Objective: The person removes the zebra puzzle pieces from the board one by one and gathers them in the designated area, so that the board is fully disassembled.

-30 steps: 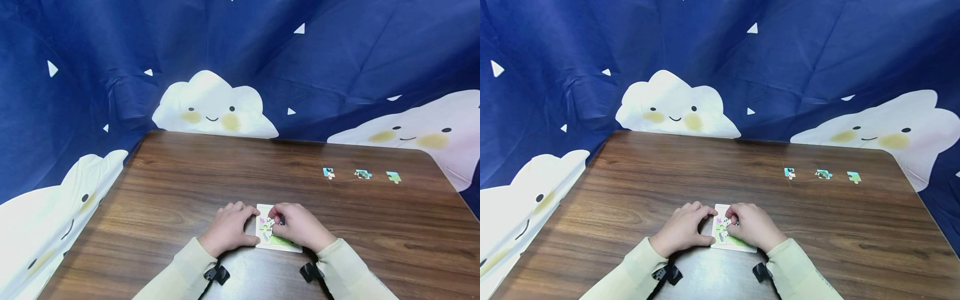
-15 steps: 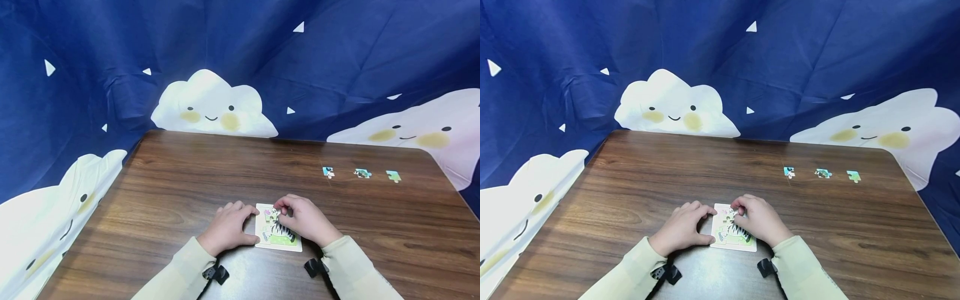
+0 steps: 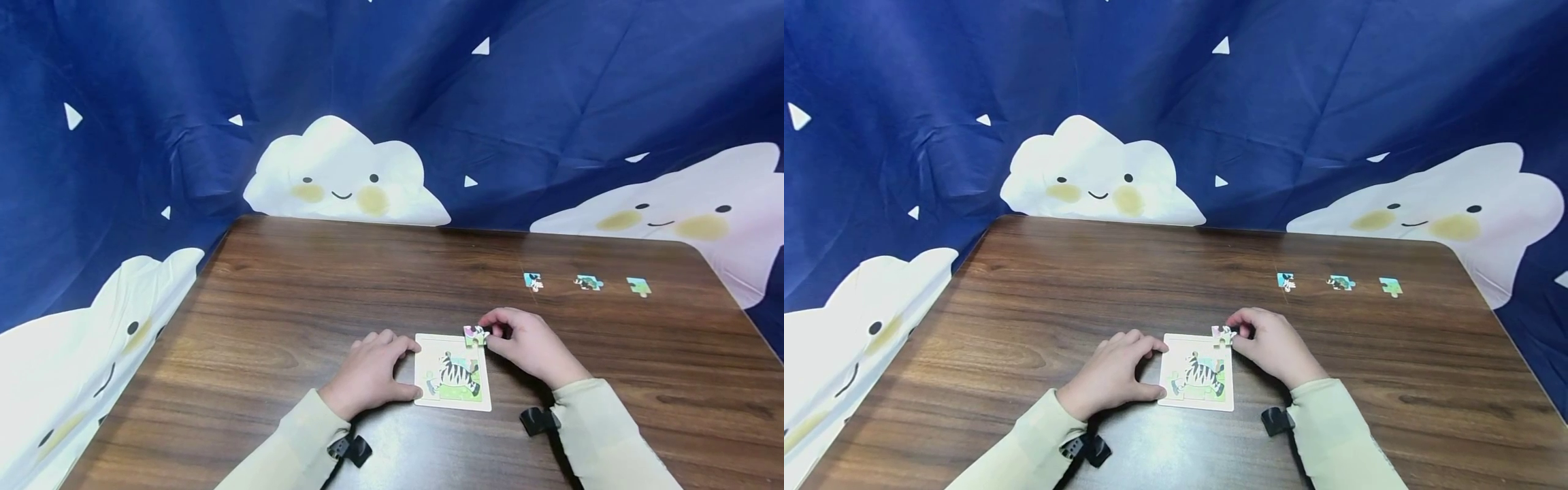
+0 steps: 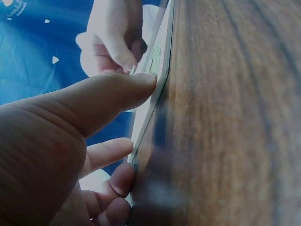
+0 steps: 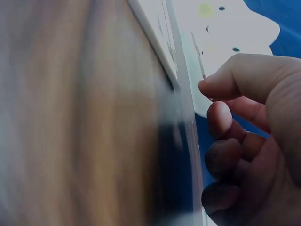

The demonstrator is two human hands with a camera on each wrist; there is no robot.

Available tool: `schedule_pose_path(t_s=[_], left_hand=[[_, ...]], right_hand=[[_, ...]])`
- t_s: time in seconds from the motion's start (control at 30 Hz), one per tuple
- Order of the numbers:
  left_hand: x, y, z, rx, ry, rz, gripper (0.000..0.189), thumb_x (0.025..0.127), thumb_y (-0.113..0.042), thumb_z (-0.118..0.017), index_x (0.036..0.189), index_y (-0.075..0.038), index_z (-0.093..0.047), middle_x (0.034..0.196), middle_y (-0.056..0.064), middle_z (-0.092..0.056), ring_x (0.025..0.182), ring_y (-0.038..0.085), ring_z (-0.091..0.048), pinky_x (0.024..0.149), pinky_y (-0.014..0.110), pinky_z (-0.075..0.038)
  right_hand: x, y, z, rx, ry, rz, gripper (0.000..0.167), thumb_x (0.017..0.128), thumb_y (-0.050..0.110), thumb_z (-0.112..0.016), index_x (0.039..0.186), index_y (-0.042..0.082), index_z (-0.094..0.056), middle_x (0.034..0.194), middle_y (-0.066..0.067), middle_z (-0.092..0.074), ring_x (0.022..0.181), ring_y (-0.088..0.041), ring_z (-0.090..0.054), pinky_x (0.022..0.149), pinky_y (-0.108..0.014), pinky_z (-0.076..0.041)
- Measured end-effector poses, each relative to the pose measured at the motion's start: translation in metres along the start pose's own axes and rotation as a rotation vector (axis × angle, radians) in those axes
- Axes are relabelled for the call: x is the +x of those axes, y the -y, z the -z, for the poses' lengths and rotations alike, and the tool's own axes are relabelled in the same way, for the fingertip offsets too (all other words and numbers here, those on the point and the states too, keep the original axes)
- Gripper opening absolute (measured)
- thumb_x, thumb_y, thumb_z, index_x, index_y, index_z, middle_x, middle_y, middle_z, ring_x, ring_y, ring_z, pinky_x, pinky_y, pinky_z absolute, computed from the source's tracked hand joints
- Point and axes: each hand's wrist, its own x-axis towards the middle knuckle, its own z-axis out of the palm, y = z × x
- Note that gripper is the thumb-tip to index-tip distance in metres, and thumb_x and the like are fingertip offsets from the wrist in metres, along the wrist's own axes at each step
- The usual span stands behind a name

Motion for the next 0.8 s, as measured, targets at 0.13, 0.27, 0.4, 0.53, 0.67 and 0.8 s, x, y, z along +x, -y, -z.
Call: schedule_pose_path(t_s=[0.13, 0.27, 0.4, 0.53, 0.67, 0.8], left_hand=[[0.0, -0.001, 0.001, -0.001, -0.003, -0.002, 0.062, 0.071, -0.049, -0.083, 0.125, -0.025, -0.065, 0.102, -0.007, -0.059, 0.092, 0.014, -0.05, 0.078, 0.032, -0.036], [-0.001, 0.0, 0.0, -0.007, -0.004, -0.003, 0.062, 0.07, -0.049, -0.083, 0.125, -0.025, -0.065, 0.102, -0.006, -0.059, 0.091, 0.014, -0.05, 0.077, 0.032, -0.035], [-0.001, 0.0, 0.0, -0.009, -0.005, -0.001, 0.062, 0.07, -0.049, -0.083, 0.125, -0.025, -0.065, 0.103, -0.006, -0.059, 0.091, 0.014, -0.049, 0.077, 0.032, -0.035], [0.0, 0.0, 0.0, -0.007, -0.004, 0.002, 0.062, 0.07, -0.049, -0.083, 0.125, -0.026, -0.065, 0.104, -0.006, -0.059, 0.092, 0.014, -0.049, 0.078, 0.032, -0.035], [0.0, 0.0, 0.0, -0.009, -0.002, 0.005, 0.063, 0.071, -0.049, -0.083, 0.126, -0.026, -0.065, 0.103, -0.007, -0.058, 0.092, 0.014, -0.049, 0.078, 0.032, -0.034], [0.0, -0.001, 0.0, -0.005, -0.004, 0.0, 0.063, 0.071, -0.049, -0.083, 0.126, -0.026, -0.064, 0.102, -0.007, -0.058, 0.091, 0.014, -0.049, 0.077, 0.032, -0.034]], right_hand=[[0.0, -0.011, 0.009, 0.002, -0.002, -0.037, 0.019, 0.081, 0.004, -0.067, 0.096, 0.015, -0.071, 0.075, 0.007, -0.054, 0.072, -0.011, -0.051, 0.069, -0.028, -0.04], [-0.001, -0.02, 0.018, -0.001, 0.001, -0.064, 0.017, 0.082, 0.005, -0.068, 0.097, 0.014, -0.072, 0.075, 0.006, -0.054, 0.071, -0.011, -0.05, 0.067, -0.028, -0.039], [-0.002, -0.028, 0.026, 0.004, 0.015, -0.093, 0.017, 0.083, 0.005, -0.069, 0.099, 0.011, -0.072, 0.077, 0.005, -0.055, 0.071, -0.011, -0.05, 0.066, -0.028, -0.038], [-0.004, -0.035, 0.033, 0.001, 0.021, -0.124, 0.017, 0.084, 0.005, -0.069, 0.101, 0.01, -0.072, 0.077, 0.004, -0.056, 0.072, -0.013, -0.05, 0.067, -0.028, -0.038], [-0.005, -0.043, 0.039, -0.011, 0.015, -0.138, 0.017, 0.084, 0.005, -0.068, 0.1, 0.01, -0.072, 0.077, 0.003, -0.057, 0.073, -0.014, -0.051, 0.068, -0.028, -0.038], [-0.006, -0.05, 0.044, -0.021, 0.012, -0.155, 0.018, 0.085, 0.005, -0.066, 0.101, 0.009, -0.073, 0.08, 0.002, -0.06, 0.074, -0.017, -0.051, 0.069, -0.029, -0.038]])
